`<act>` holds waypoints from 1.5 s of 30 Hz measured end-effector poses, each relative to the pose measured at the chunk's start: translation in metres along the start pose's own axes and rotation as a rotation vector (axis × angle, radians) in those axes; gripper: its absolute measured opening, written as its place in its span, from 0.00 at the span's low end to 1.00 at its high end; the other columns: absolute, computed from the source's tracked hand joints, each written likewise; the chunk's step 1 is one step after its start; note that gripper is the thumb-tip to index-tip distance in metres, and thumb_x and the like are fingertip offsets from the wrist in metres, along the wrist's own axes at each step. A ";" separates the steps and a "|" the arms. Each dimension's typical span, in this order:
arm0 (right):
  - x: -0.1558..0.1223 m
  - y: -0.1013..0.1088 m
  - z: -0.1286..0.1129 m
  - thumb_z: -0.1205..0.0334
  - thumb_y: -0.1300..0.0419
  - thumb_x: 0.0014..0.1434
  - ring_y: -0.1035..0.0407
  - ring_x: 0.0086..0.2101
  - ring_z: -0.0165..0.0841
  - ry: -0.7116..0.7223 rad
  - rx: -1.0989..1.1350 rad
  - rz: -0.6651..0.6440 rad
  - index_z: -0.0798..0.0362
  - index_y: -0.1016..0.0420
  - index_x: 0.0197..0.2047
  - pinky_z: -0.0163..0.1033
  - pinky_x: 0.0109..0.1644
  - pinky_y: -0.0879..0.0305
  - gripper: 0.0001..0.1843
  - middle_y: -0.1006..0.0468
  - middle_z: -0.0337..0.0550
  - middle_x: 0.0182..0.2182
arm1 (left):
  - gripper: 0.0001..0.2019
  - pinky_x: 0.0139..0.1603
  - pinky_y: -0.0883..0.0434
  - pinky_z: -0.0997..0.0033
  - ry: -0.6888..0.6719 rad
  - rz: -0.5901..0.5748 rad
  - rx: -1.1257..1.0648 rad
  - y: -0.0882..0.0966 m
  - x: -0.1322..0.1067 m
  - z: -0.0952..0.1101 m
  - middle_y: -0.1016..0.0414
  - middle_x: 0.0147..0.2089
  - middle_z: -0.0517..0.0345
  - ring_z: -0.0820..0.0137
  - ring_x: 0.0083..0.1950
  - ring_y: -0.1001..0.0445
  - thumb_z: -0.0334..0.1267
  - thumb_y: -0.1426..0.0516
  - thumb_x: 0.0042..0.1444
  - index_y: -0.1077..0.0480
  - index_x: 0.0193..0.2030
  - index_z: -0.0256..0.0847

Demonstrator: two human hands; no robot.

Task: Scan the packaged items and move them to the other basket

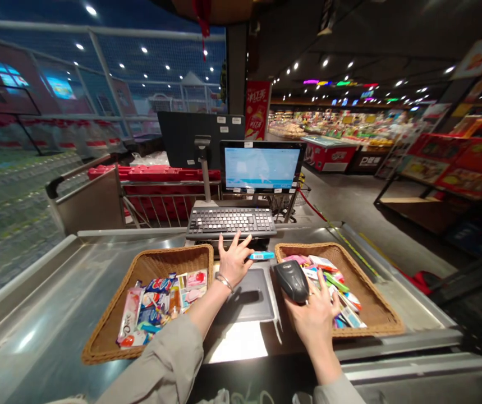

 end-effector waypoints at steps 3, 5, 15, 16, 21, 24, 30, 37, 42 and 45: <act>-0.002 0.005 0.011 0.46 0.43 0.59 0.41 0.61 0.49 -0.042 -0.013 0.052 0.50 0.21 0.40 0.58 0.64 0.57 0.18 0.19 0.49 0.44 | 0.03 0.70 0.67 0.27 -0.027 0.011 -0.022 -0.008 0.003 0.009 0.26 0.61 0.58 0.53 0.71 0.40 0.36 0.40 0.58 0.25 0.38 0.48; -0.003 0.008 0.017 0.43 0.44 0.59 0.40 0.61 0.49 -0.076 -0.004 0.079 0.51 0.21 0.40 0.57 0.63 0.57 0.21 0.19 0.50 0.43 | 0.02 0.70 0.67 0.26 -0.044 0.017 -0.037 -0.013 0.004 0.015 0.26 0.61 0.59 0.52 0.70 0.40 0.37 0.39 0.57 0.25 0.37 0.48; -0.011 0.020 0.057 0.36 0.47 0.57 0.39 0.60 0.46 -0.255 -0.055 0.123 0.50 0.22 0.37 0.57 0.63 0.59 0.26 0.19 0.49 0.44 | 0.03 0.70 0.68 0.28 -0.111 -0.033 -0.090 -0.040 0.010 0.041 0.25 0.60 0.58 0.54 0.71 0.40 0.40 0.39 0.58 0.24 0.38 0.49; -0.011 0.022 0.061 0.35 0.47 0.56 0.39 0.60 0.46 -0.281 -0.060 0.130 0.51 0.22 0.37 0.57 0.64 0.59 0.27 0.20 0.50 0.45 | 0.03 0.70 0.68 0.28 -0.119 -0.041 -0.092 -0.043 0.011 0.043 0.25 0.60 0.58 0.54 0.71 0.40 0.40 0.39 0.58 0.23 0.39 0.49; -0.015 0.034 0.073 0.36 0.46 0.55 0.39 0.59 0.48 -0.354 -0.064 0.125 0.51 0.23 0.36 0.59 0.63 0.61 0.26 0.19 0.53 0.44 | 0.03 0.70 0.68 0.28 -0.142 -0.073 -0.137 -0.051 0.014 0.059 0.25 0.60 0.59 0.54 0.71 0.41 0.40 0.39 0.58 0.23 0.39 0.50; -0.019 0.039 0.078 0.38 0.45 0.55 0.39 0.59 0.50 -0.352 -0.079 0.155 0.52 0.23 0.35 0.61 0.63 0.62 0.25 0.19 0.54 0.42 | 0.04 0.70 0.68 0.26 -0.150 -0.115 -0.158 -0.055 0.016 0.067 0.25 0.60 0.57 0.53 0.71 0.41 0.40 0.39 0.58 0.23 0.40 0.49; -0.028 0.045 0.097 0.39 0.45 0.54 0.37 0.57 0.49 -0.419 -0.122 0.248 0.51 0.25 0.30 0.60 0.63 0.61 0.23 0.19 0.51 0.39 | 0.06 0.69 0.68 0.25 -0.179 -0.186 -0.147 -0.067 0.015 0.079 0.27 0.63 0.57 0.52 0.73 0.45 0.40 0.38 0.57 0.23 0.42 0.50; -0.038 0.057 0.108 0.36 0.46 0.54 0.39 0.59 0.48 -0.454 -0.150 0.230 0.50 0.25 0.28 0.60 0.64 0.62 0.25 0.18 0.51 0.38 | 0.09 0.68 0.73 0.25 -0.250 -0.278 -0.131 -0.084 0.012 0.091 0.30 0.65 0.55 0.51 0.73 0.47 0.42 0.38 0.57 0.24 0.44 0.50; -0.045 0.064 0.110 0.40 0.44 0.55 0.39 0.59 0.49 -0.453 -0.167 0.251 0.51 0.25 0.29 0.61 0.64 0.62 0.22 0.19 0.52 0.41 | 0.09 0.68 0.73 0.24 -0.325 -0.348 -0.126 -0.095 0.009 0.096 0.32 0.67 0.55 0.51 0.74 0.50 0.41 0.38 0.58 0.25 0.45 0.49; -0.047 0.067 0.110 0.41 0.45 0.55 0.39 0.60 0.48 -0.461 -0.181 0.232 0.51 0.25 0.30 0.60 0.65 0.62 0.22 0.19 0.53 0.41 | 0.10 0.67 0.71 0.23 -0.383 -0.397 -0.110 -0.102 0.006 0.100 0.35 0.69 0.55 0.51 0.75 0.52 0.43 0.38 0.57 0.26 0.46 0.50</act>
Point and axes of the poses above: each hand's wrist, its own x-axis towards the middle knuckle, its own y-axis out of the back of the hand, z = x × y, the point moved 4 cm from there along x, towards the middle knuckle
